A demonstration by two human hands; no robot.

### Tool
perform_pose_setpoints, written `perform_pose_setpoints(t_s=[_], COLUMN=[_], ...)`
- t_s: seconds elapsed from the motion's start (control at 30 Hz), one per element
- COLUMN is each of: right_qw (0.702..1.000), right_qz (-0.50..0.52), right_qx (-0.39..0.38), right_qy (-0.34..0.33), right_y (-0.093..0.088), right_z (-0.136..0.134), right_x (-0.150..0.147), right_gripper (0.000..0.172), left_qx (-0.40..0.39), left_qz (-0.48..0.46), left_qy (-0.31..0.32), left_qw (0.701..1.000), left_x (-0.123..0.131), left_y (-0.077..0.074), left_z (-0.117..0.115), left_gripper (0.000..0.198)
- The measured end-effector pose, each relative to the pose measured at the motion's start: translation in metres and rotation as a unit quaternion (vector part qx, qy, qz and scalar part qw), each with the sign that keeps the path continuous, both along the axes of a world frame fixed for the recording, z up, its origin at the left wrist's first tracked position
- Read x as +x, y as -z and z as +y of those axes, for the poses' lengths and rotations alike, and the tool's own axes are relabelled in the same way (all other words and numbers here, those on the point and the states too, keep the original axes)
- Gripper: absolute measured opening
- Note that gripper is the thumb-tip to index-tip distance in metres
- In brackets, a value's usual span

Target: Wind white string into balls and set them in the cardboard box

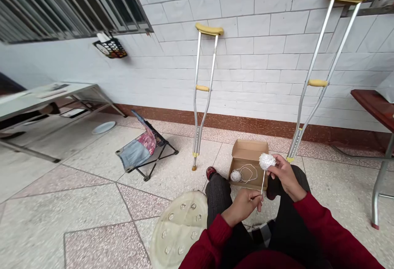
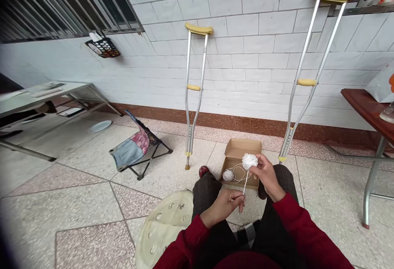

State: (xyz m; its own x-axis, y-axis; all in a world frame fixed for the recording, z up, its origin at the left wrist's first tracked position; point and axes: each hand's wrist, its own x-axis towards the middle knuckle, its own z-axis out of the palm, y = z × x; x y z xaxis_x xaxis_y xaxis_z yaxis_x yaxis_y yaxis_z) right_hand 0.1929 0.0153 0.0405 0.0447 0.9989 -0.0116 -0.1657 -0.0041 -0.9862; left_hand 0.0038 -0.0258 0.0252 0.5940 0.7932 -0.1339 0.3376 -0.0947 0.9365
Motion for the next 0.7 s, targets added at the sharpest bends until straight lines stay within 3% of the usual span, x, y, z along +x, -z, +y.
perform_pose_setpoints(t_s=[0.17, 0.3, 0.4, 0.5, 0.57, 0.7], right_qw=[0.998, 0.983, 0.971, 0.962, 0.949, 0.953], right_qz=[-0.025, -0.165, -0.220, -0.158, -0.077, 0.044], right_qx=[0.056, 0.076, 0.059, 0.011, -0.039, -0.095], right_qy=[0.013, 0.023, -0.071, -0.223, -0.303, -0.283], right_y=[-0.018, 0.010, 0.042, 0.057, 0.050, 0.013], right_z=[0.010, 0.022, 0.009, -0.022, -0.043, -0.060], right_x=[0.011, 0.019, 0.014, 0.004, 0.000, -0.001], right_gripper=[0.037, 0.036, 0.037, 0.036, 0.037, 0.038], left_qx=[-0.014, 0.004, 0.100, 0.181, 0.185, 0.083], left_qz=[-0.007, 0.004, 0.033, 0.065, 0.055, -0.028], left_qy=[-0.004, 0.022, 0.004, -0.018, -0.017, -0.031], left_qw=[1.000, 1.000, 0.994, 0.981, 0.981, 0.996], left_x=[0.000, -0.001, -0.008, -0.021, -0.027, -0.019], left_y=[0.002, -0.010, -0.030, -0.043, -0.039, -0.014], left_z=[-0.005, -0.011, 0.000, 0.020, 0.030, 0.029], left_gripper=[0.035, 0.039, 0.040, 0.038, 0.037, 0.040])
